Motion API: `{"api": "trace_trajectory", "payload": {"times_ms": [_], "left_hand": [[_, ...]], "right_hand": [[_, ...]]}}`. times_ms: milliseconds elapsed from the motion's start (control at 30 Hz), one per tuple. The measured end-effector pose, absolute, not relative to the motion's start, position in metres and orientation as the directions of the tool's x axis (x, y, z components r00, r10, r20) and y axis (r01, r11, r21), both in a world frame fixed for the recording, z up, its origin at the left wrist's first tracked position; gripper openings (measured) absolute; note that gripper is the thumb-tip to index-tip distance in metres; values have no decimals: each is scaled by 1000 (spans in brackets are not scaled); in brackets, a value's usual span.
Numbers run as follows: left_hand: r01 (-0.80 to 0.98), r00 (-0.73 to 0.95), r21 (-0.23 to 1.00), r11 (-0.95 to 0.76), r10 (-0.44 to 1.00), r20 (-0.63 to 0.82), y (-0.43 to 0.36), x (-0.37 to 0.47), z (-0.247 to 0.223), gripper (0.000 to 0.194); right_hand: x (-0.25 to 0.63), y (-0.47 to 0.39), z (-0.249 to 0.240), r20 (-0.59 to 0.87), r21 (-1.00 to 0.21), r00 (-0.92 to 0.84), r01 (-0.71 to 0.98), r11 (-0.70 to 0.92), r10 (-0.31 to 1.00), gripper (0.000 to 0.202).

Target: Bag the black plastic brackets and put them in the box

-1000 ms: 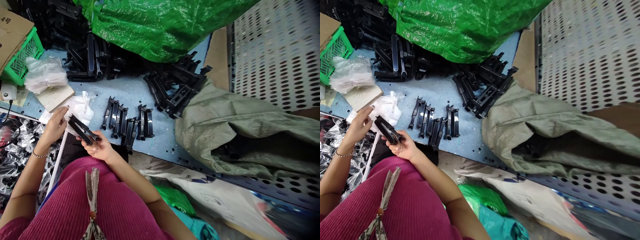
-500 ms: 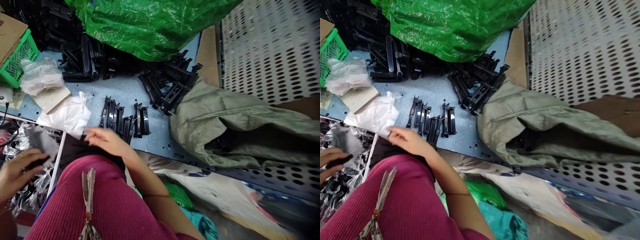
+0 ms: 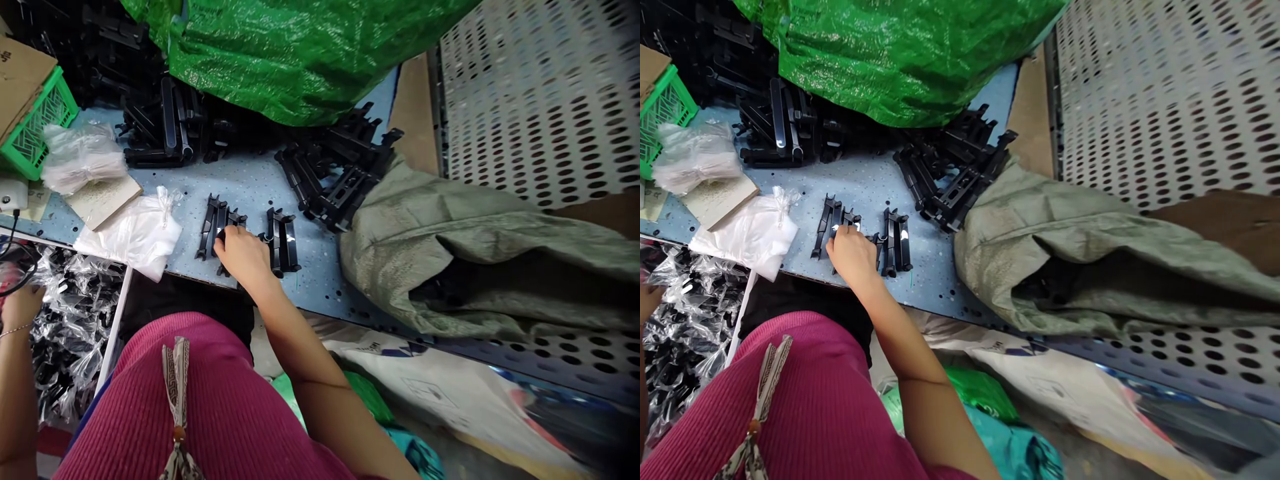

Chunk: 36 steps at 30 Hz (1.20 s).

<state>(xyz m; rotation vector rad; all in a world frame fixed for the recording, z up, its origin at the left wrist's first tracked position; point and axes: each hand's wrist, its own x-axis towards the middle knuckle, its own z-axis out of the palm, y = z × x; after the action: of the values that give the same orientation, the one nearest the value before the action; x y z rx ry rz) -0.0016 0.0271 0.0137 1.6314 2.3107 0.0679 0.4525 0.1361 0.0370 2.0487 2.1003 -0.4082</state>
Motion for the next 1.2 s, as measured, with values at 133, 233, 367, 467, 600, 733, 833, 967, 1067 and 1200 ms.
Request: {"api": "trace_trajectory", "payload": {"times_ms": [133,233,367,467,600,733,833,967,1067,1200], "left_hand": [[902,-115,412,133,991,-69,78,133,15,34],[890,156,427,-163,986,51,102,206,4,28],[747,191,654,-116,981,-45,122,204,-9,21],[564,133,825,34,982,-131,131,181,-9,18],[501,131,863,70,979,-155,132,175,0,19],[636,121,769,-59,992,-24,117,177,20,17],[772,229,586,-246,968,104,107,174,30,25],[821,328,467,-329,941,87,118,164,24,41],[759,247,605,-239,966,72,127,160,20,54],[681,345,645,-348,928,136,105,175,26,62]], "right_hand": [[438,142,34,-349,-120,-16,992,-28,937,46],[437,150,31,-380,-194,-44,981,-33,924,52],[455,154,26,-392,-609,-105,774,-172,914,38],[456,144,16,-343,-938,-239,129,-320,909,39],[416,128,-3,-255,-762,-452,-450,-466,855,47],[385,126,-17,-320,-673,-442,-516,-529,838,40],[394,123,-15,-366,-684,-383,-508,-524,849,39],[418,99,-11,-359,-591,-591,-455,-666,723,43],[415,81,-23,-373,-498,-735,-357,-791,566,44],[390,81,-46,-455,-396,-675,-432,-811,581,34]]}}
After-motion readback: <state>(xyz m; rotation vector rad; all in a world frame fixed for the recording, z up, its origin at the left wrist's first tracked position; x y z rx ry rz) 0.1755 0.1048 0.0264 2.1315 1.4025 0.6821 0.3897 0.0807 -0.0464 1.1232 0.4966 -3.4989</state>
